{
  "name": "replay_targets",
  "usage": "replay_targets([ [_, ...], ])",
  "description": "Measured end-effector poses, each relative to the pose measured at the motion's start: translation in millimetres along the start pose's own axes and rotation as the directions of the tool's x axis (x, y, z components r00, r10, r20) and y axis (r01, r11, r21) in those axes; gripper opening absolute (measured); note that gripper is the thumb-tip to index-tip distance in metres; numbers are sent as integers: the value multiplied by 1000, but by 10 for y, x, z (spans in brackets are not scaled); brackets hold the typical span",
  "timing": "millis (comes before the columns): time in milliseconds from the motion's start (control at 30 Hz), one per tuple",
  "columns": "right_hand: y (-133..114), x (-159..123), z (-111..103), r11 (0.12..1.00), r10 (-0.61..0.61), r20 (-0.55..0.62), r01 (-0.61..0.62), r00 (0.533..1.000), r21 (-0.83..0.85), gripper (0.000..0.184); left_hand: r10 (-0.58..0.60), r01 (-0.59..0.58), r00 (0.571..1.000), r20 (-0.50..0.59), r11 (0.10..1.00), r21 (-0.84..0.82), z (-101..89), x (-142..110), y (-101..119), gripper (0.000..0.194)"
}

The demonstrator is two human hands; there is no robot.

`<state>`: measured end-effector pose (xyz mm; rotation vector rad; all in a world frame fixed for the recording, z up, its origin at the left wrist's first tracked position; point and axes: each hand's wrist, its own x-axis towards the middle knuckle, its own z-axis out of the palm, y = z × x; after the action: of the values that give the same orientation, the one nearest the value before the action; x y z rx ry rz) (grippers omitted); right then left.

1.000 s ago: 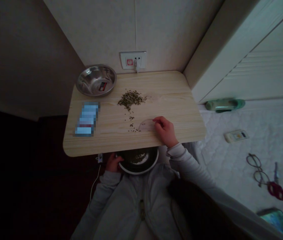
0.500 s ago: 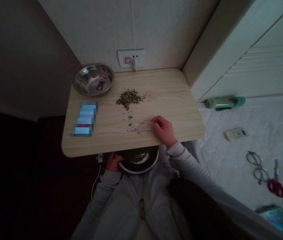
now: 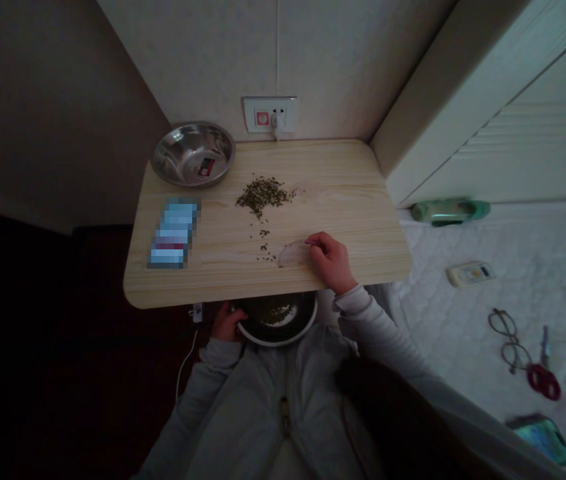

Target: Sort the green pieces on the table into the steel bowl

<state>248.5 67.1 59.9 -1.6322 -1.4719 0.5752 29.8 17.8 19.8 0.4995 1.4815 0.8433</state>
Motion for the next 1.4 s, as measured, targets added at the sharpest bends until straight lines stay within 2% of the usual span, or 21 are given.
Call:
replay_targets([
  [233, -2, 3, 5, 999, -1, 9, 1, 1000, -48, 18, -10, 10, 1000, -7, 1000, -18, -9, 11, -10, 25],
  [600, 9, 6, 11, 1000, -3, 0, 3, 1000, -10, 17, -28, 29, 999, 18, 999, -33, -21, 30, -45, 30],
  [933, 7, 11, -13, 997, -56, 93, 60, 994, -49, 17, -34, 34, 999, 30, 999, -31, -22, 55, -53, 32],
  [1133, -11, 7, -15, 999, -21, 61, 24, 998, -49, 18, -47, 49, 999, 24, 997, -55, -9, 54, -47, 36],
  [1400, -3, 11, -17, 995, -35, 92, 43, 995, -86, 17, -41, 42, 999, 31, 999, -9, 1, 25, -12, 33],
])
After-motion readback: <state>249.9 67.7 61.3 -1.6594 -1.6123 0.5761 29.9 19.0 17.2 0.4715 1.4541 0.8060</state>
